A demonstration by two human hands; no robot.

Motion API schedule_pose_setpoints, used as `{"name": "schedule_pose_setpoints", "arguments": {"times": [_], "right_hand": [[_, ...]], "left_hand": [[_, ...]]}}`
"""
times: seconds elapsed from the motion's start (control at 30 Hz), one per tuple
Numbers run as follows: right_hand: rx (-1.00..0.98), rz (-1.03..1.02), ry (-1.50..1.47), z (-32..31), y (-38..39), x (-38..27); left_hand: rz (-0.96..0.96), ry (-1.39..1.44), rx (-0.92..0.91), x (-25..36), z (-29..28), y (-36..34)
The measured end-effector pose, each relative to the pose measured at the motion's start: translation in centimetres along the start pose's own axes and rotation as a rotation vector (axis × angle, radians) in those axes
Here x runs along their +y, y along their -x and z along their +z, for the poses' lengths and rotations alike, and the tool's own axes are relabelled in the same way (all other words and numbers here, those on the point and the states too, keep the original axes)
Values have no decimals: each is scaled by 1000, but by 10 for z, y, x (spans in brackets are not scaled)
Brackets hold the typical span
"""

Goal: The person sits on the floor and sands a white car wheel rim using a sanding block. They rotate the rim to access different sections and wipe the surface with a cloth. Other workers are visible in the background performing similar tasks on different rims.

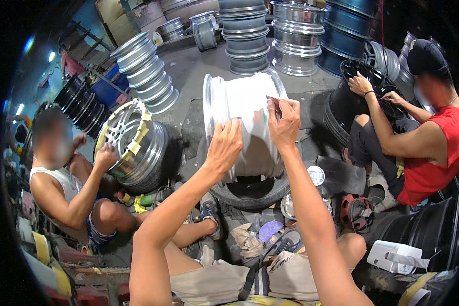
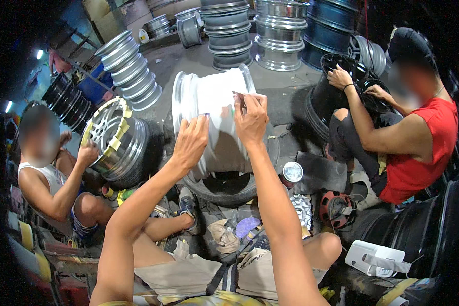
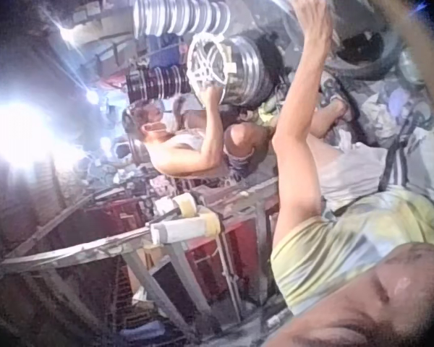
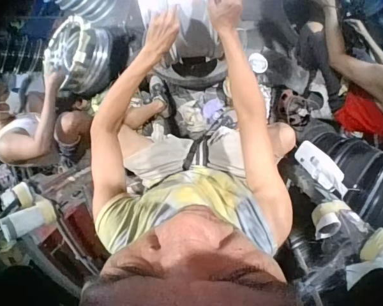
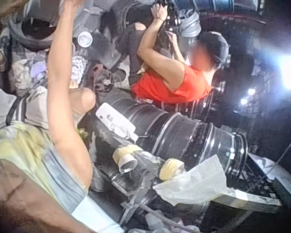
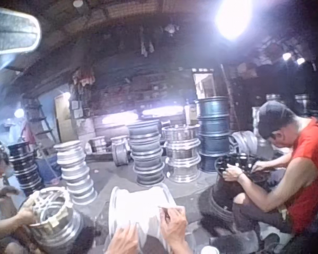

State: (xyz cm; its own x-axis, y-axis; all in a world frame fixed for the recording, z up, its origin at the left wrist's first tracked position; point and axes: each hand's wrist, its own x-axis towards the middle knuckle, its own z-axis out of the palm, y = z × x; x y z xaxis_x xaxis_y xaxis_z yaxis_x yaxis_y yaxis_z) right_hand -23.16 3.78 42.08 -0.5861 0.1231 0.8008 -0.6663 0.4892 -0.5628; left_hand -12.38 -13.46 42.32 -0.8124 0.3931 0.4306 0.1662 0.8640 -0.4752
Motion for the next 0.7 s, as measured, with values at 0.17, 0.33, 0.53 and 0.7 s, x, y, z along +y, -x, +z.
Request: {"name": "schedule_pose_setpoints", "arguments": {"times": [0.17, 0.33, 0.53, 0.7], "right_hand": [[7, -12, 1, -2, 6, -4], [-13, 7, -33, -2, 1, -3], [8, 1, 0, 0, 3, -2], [-17, 24, -36, -2, 5, 1]], "left_hand": [[63, 31, -24, 10, -8, 21], [-32, 30, -69, -2, -8, -11], [28, 10, 21, 5, -6, 15], [68, 3, -35, 4, -9, 12]]}}
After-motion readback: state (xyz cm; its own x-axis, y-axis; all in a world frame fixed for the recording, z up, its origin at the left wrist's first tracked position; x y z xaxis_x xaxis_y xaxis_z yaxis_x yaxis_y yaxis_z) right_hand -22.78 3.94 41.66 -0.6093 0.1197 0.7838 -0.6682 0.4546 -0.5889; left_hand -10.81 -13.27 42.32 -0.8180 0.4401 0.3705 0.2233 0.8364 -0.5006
